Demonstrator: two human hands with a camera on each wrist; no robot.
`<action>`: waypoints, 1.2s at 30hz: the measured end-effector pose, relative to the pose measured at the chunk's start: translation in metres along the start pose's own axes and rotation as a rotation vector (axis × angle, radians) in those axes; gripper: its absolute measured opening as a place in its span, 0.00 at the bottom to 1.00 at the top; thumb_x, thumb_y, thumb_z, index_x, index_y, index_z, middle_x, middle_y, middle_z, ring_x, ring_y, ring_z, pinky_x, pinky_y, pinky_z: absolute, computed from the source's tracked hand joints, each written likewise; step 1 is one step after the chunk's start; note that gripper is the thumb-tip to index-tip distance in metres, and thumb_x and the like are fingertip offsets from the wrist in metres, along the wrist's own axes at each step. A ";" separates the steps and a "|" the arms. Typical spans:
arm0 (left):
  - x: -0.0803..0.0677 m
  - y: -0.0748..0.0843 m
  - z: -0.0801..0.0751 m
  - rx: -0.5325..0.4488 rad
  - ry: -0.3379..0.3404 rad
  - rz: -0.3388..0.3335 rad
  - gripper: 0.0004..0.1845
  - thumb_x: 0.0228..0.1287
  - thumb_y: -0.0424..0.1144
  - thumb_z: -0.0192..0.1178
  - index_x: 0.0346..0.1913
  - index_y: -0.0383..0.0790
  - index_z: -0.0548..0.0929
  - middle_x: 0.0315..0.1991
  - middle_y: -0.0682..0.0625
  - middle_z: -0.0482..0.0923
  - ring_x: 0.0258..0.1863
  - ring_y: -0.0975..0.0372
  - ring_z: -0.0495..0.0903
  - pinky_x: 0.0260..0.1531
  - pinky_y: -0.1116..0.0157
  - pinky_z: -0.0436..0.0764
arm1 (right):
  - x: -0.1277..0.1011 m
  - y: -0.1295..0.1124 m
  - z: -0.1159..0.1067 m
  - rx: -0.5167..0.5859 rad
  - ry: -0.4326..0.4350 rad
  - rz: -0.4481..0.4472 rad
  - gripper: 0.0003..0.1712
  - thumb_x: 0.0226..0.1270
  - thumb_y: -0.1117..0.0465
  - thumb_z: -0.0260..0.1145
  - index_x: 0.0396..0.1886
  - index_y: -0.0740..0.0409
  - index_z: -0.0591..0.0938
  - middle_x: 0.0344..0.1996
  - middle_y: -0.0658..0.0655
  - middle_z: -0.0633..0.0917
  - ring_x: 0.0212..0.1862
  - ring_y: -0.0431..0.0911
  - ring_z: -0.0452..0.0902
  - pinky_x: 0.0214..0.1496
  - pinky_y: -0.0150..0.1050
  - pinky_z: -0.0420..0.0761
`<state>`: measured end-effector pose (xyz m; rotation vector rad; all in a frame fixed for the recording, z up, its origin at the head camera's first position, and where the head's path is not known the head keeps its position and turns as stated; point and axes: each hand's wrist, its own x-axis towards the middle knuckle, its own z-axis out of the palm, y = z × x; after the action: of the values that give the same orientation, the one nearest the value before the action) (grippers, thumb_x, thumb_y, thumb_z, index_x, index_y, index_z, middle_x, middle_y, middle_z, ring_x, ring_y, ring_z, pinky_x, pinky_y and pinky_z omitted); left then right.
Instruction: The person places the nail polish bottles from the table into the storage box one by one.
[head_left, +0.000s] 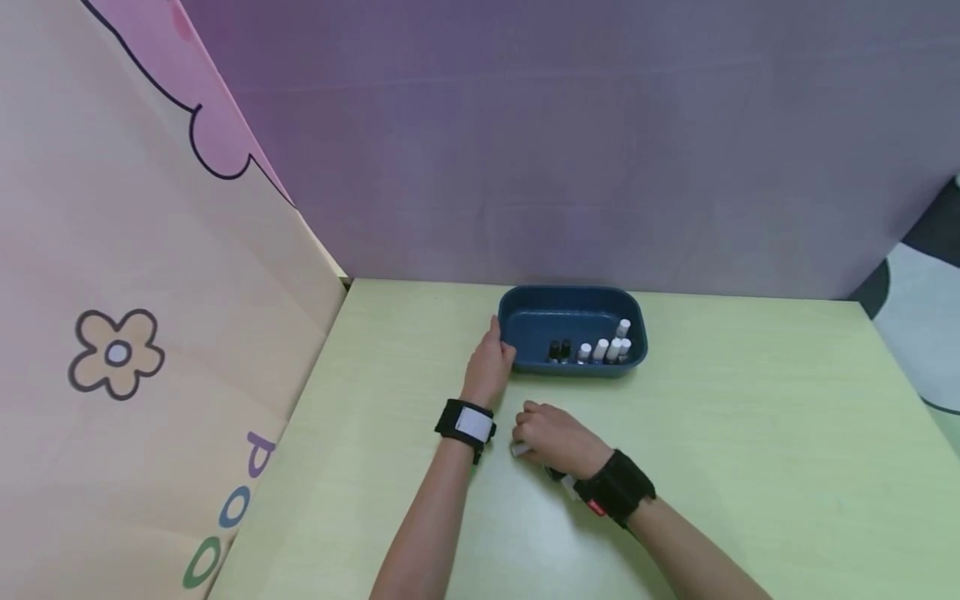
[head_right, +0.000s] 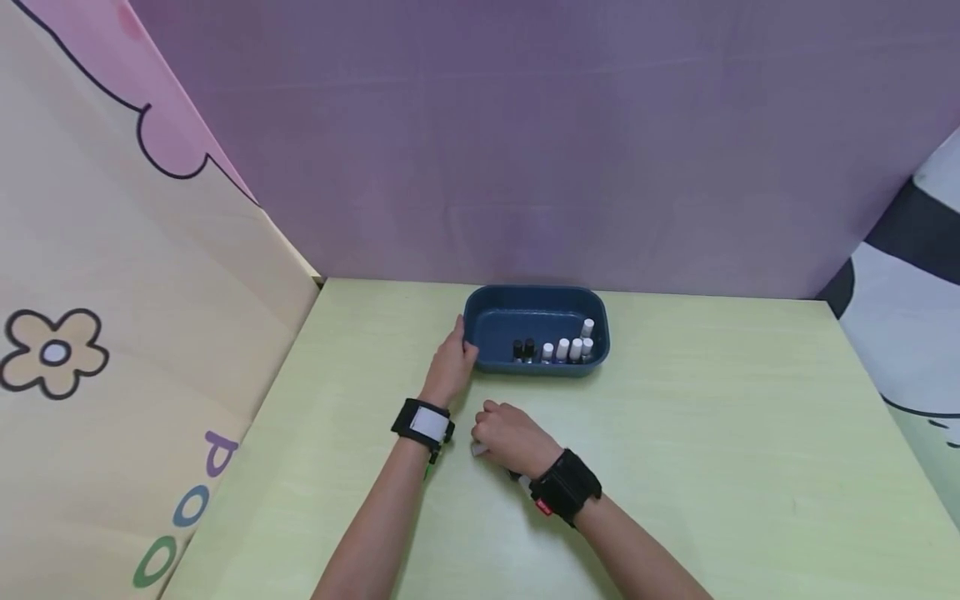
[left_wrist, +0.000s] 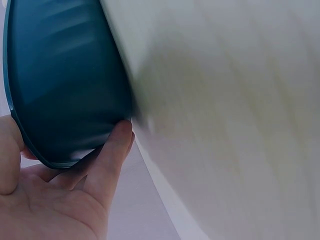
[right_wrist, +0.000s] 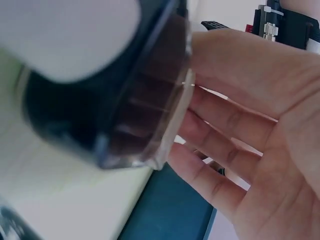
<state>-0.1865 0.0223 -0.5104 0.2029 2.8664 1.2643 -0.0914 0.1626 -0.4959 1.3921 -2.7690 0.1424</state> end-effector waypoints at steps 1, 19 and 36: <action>0.000 0.000 0.000 0.000 0.001 0.003 0.36 0.70 0.37 0.47 0.79 0.34 0.50 0.29 0.48 0.67 0.15 0.63 0.59 0.18 0.67 0.59 | 0.000 0.000 0.000 -0.001 0.000 0.001 0.05 0.53 0.59 0.77 0.28 0.49 0.88 0.26 0.45 0.82 0.32 0.40 0.69 0.33 0.31 0.69; 0.001 -0.001 0.001 0.030 0.015 0.003 0.36 0.69 0.36 0.48 0.78 0.32 0.51 0.29 0.47 0.67 0.16 0.63 0.59 0.18 0.67 0.60 | -0.013 0.006 -0.017 -0.041 0.012 0.066 0.06 0.53 0.62 0.76 0.32 0.53 0.88 0.27 0.48 0.84 0.32 0.42 0.72 0.34 0.33 0.74; 0.003 0.001 0.000 0.033 0.009 0.006 0.37 0.69 0.36 0.48 0.78 0.32 0.51 0.29 0.48 0.67 0.16 0.63 0.60 0.18 0.67 0.61 | -0.037 0.020 -0.026 0.067 0.037 0.176 0.09 0.55 0.68 0.72 0.37 0.59 0.86 0.31 0.52 0.84 0.35 0.44 0.79 0.37 0.36 0.81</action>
<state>-0.1890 0.0231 -0.5098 0.2063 2.8975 1.2224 -0.0853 0.2068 -0.4737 1.1432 -2.8774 0.2656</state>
